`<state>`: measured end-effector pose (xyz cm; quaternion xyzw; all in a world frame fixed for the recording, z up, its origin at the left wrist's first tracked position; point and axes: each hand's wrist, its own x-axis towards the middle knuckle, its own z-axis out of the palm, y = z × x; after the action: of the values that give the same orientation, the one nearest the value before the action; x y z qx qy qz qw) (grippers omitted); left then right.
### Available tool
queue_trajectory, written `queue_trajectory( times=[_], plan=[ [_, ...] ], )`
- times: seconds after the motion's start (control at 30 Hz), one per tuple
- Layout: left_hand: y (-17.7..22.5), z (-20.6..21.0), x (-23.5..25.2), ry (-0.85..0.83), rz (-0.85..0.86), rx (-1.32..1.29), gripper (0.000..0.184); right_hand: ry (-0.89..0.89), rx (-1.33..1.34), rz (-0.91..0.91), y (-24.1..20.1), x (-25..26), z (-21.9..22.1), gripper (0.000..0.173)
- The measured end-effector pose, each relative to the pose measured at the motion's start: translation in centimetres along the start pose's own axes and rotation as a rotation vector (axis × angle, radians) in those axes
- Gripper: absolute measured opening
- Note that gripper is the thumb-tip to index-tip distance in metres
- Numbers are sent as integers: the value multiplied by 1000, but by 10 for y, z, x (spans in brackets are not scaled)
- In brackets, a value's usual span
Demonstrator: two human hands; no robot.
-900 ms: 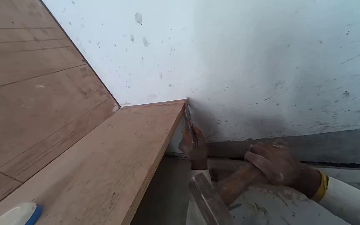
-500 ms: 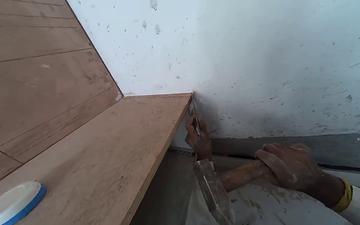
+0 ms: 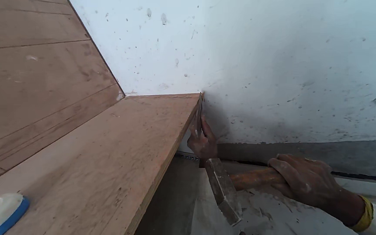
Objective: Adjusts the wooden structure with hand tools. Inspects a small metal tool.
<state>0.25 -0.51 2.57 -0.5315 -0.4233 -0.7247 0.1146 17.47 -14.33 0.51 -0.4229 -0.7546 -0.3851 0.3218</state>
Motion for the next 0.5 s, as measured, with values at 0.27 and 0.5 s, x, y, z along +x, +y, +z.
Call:
queue_trajectory(
  times=[0.27,0.5],
  plan=[
    [-8,1,0,34,44,-68,25,23,38,-78,-9,39,-15,40],
    [-24,23,-15,70,28,-18,29,-111,-56,-30,-9,46,-20,34]
  ],
)
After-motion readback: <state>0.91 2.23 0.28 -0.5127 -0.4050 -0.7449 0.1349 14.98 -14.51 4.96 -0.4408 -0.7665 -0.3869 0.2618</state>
